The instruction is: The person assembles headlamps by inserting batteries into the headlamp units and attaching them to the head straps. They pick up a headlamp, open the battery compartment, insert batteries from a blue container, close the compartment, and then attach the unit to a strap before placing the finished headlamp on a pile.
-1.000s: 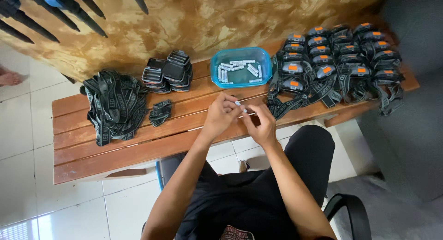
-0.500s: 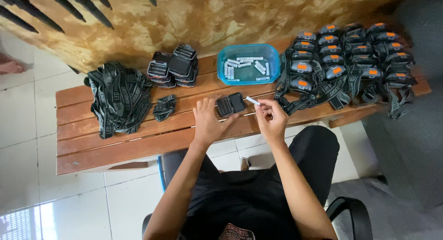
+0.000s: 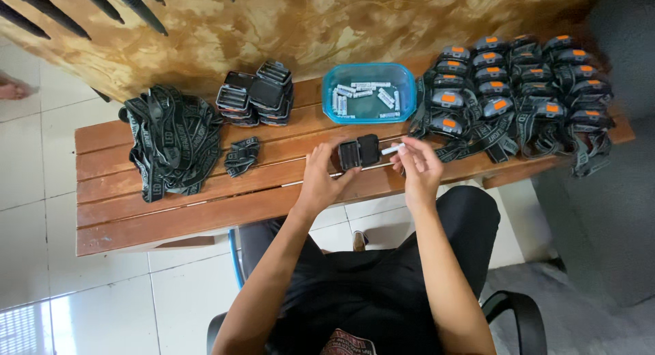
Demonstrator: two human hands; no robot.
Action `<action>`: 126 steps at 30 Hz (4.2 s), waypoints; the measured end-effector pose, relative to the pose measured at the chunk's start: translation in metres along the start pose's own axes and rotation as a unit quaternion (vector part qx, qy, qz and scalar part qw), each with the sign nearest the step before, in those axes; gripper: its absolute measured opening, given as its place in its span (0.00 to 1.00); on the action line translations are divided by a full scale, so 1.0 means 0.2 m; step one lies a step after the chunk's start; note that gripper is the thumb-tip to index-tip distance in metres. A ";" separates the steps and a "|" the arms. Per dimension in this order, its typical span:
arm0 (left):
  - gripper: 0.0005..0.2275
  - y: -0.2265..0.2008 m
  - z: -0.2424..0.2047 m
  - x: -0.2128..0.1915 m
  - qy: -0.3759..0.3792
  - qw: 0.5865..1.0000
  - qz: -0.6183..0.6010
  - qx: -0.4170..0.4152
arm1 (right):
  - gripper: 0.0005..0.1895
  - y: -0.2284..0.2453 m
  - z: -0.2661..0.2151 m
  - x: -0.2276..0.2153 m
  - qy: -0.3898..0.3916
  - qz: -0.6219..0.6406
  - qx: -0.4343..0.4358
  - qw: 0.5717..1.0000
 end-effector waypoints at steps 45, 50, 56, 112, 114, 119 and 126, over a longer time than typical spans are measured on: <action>0.33 0.07 -0.01 0.06 0.015 0.995 -0.086 -0.045 | 0.17 -0.04 -0.01 0.18 0.103 -0.221 -0.419 0.875; 0.33 0.05 0.01 0.00 0.044 0.990 -0.125 -0.041 | 0.21 0.06 -0.01 0.18 0.082 -0.205 -0.364 0.905; 0.34 0.15 0.01 -0.01 0.092 0.972 -0.195 -0.095 | 0.15 0.04 0.02 0.18 0.146 -0.183 -0.291 0.928; 0.12 0.25 -0.02 0.03 0.046 0.941 -0.236 -0.239 | 0.08 0.00 0.01 0.19 0.243 -0.240 -0.044 0.939; 0.12 0.24 -0.03 0.04 0.039 0.935 -0.241 -0.258 | 0.08 0.15 -0.02 0.23 0.250 -0.171 0.009 0.953; 0.13 0.18 -0.02 0.02 0.054 0.942 -0.237 -0.230 | 0.13 0.08 0.00 0.20 0.275 -0.198 -0.013 0.941; 0.13 0.16 -0.01 0.01 0.053 0.936 -0.247 -0.246 | 0.13 0.05 -0.01 0.20 0.239 -0.181 0.011 0.954</action>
Point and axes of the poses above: each hand's wrist, its own z-axis towards the middle knuckle, its own x-axis out of the palm, y = z × x, the point moved 1 cm from there along z, towards the middle knuckle, and after that the axes turned 11 degrees about -y, right-handed, at the moved point
